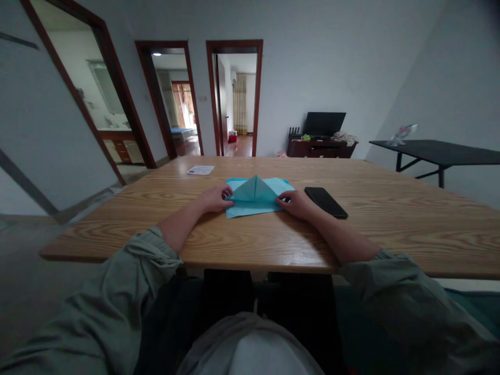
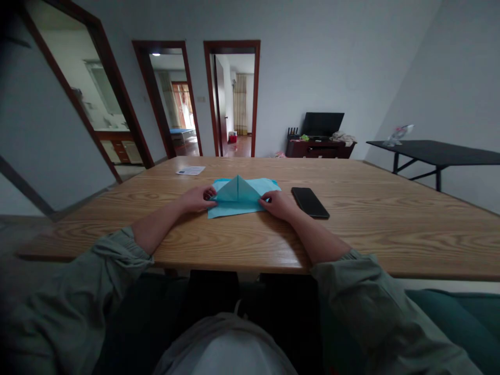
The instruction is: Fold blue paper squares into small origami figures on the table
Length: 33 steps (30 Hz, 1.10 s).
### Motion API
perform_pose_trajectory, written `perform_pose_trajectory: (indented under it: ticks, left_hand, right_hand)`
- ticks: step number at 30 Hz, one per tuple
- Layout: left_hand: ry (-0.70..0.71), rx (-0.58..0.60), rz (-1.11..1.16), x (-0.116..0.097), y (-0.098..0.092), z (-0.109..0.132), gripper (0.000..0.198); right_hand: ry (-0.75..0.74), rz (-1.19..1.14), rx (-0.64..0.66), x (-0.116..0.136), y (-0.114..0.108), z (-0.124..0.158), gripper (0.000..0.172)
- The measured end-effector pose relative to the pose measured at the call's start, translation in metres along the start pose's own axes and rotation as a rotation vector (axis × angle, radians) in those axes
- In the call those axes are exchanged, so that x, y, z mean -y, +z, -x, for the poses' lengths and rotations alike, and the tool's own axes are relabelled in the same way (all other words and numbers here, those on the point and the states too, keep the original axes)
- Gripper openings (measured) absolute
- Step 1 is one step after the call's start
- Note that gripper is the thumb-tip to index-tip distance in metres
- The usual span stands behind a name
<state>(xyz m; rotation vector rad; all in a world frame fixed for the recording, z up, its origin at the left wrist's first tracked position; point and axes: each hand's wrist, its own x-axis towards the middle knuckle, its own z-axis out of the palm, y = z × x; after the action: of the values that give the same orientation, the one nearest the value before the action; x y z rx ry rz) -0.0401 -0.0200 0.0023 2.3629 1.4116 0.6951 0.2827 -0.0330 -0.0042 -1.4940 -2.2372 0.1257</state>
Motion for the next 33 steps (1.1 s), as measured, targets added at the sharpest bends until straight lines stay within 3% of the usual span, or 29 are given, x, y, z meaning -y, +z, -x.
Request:
perform_pose_trajectory:
  ticks: [7,16,22,25,30,33]
  left_hand:
    - [0.000,-0.016,-0.195,-0.001,0.004,0.000,0.028]
    - [0.024,0.062,-0.111,0.008,0.004,-0.004,0.032]
    - [0.013,-0.054,-0.014,0.010,0.005,-0.006,0.032]
    - [0.027,-0.095,0.073,0.010,0.007,-0.007,0.045]
    - [0.038,-0.008,-0.003,0.010,0.005,-0.007,0.028]
    - [0.096,0.067,-0.040,0.009,0.002,-0.006,0.026]
  right_hand:
    - [-0.001,-0.036,-0.015,0.002,-0.002,0.001,0.027]
    - [0.012,-0.055,0.009,0.000,0.003,0.000,0.018]
    - [0.003,-0.161,-0.113,-0.001,0.007,-0.001,0.025]
    - [0.007,-0.178,-0.108,-0.004,0.010,-0.003,0.032]
    - [-0.102,-0.068,-0.080,-0.008,0.009,-0.005,0.016]
    - [-0.196,-0.061,-0.050,-0.008,0.007,-0.003,0.015]
